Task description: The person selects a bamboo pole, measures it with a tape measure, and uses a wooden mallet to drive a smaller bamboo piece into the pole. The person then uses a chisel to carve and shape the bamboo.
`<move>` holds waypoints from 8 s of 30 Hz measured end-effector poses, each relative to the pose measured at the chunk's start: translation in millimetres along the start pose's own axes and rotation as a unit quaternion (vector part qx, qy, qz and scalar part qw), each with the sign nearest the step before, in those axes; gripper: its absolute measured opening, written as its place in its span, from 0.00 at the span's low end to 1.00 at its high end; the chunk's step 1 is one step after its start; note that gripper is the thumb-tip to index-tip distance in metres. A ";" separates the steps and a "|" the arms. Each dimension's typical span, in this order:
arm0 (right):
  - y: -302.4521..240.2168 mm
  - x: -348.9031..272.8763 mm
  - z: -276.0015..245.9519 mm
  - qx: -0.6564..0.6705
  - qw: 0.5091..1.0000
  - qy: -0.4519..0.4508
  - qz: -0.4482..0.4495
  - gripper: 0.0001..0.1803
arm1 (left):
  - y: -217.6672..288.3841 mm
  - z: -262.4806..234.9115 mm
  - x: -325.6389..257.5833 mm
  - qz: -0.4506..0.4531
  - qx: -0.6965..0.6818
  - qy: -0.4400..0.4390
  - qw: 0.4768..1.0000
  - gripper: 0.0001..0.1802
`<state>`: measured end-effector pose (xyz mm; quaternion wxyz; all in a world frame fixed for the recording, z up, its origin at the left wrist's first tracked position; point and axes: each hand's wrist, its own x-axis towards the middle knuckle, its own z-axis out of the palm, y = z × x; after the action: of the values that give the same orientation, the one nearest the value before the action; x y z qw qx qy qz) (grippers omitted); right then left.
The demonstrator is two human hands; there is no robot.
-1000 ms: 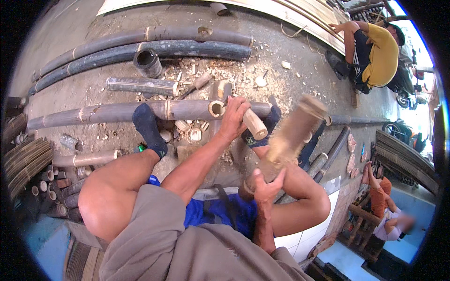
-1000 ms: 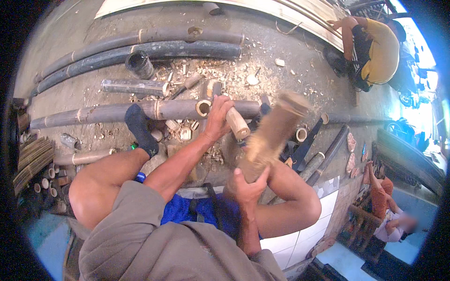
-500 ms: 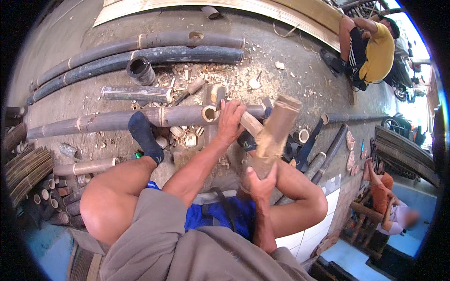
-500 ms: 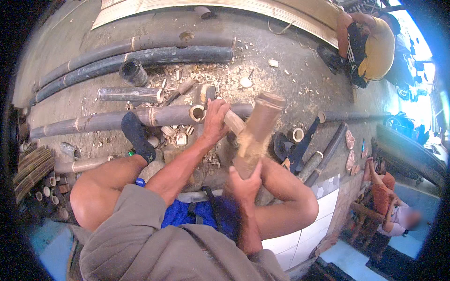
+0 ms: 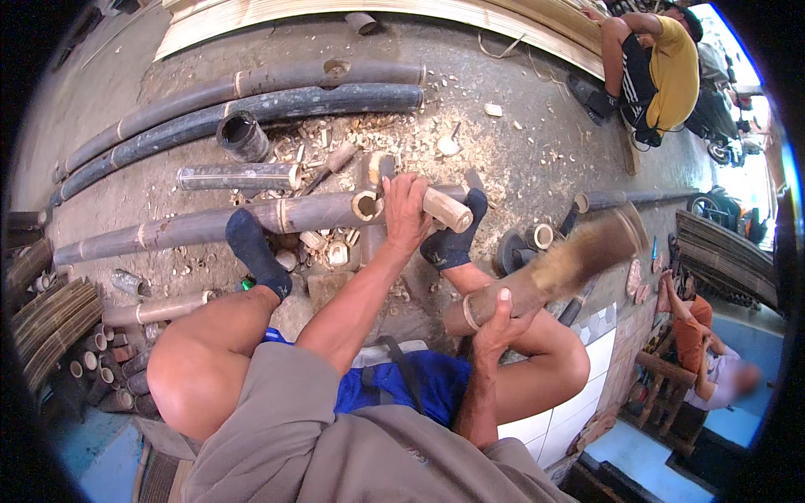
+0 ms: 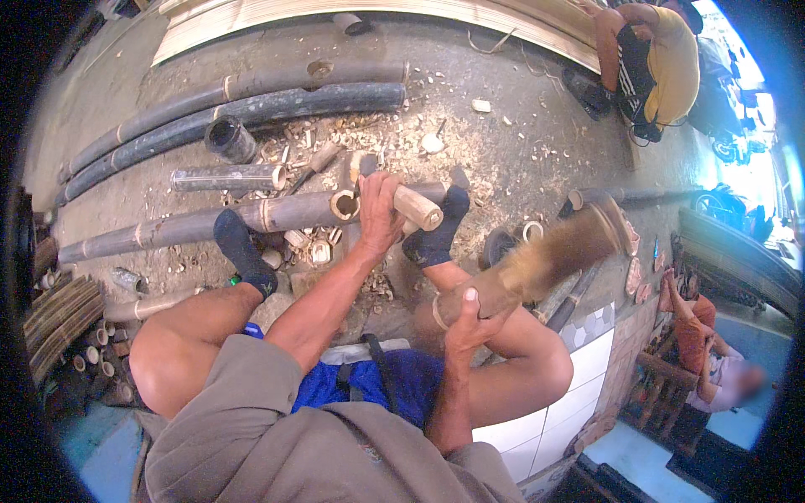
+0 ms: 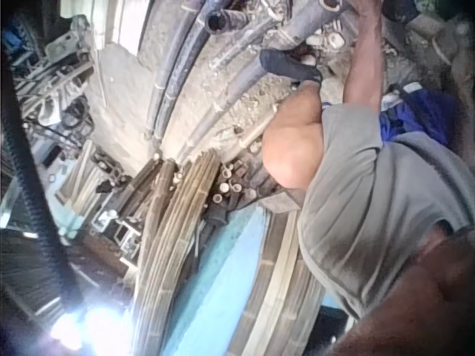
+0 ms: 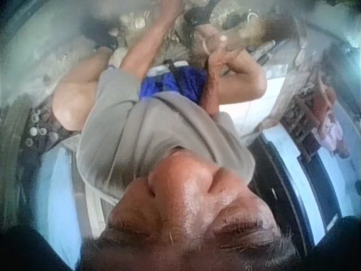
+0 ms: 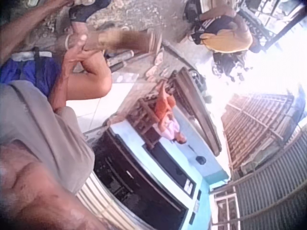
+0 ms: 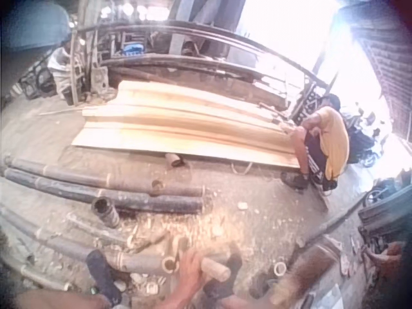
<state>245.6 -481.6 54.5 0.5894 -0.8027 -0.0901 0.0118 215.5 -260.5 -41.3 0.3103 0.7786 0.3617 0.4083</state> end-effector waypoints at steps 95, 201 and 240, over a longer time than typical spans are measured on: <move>-52.0 6.8 39.2 -0.024 0.922 -0.377 0.090 0.45 | -60.6 -107.6 30.3 -0.340 -0.331 0.141 0.869 0.14; -202.3 51.9 226.4 -0.358 0.440 -0.581 -0.584 0.44 | -91.4 -37.1 -33.4 -0.347 -0.434 0.395 0.732 0.27; -51.0 -35.5 -39.5 0.064 0.924 -0.359 0.112 0.55 | -62.9 -117.7 13.0 -0.227 -0.259 0.076 0.936 0.20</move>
<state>209.0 -509.8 111.8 0.5629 -0.7100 -0.2043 0.3706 100.0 -193.5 -29.1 0.5574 0.5351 0.4326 0.4644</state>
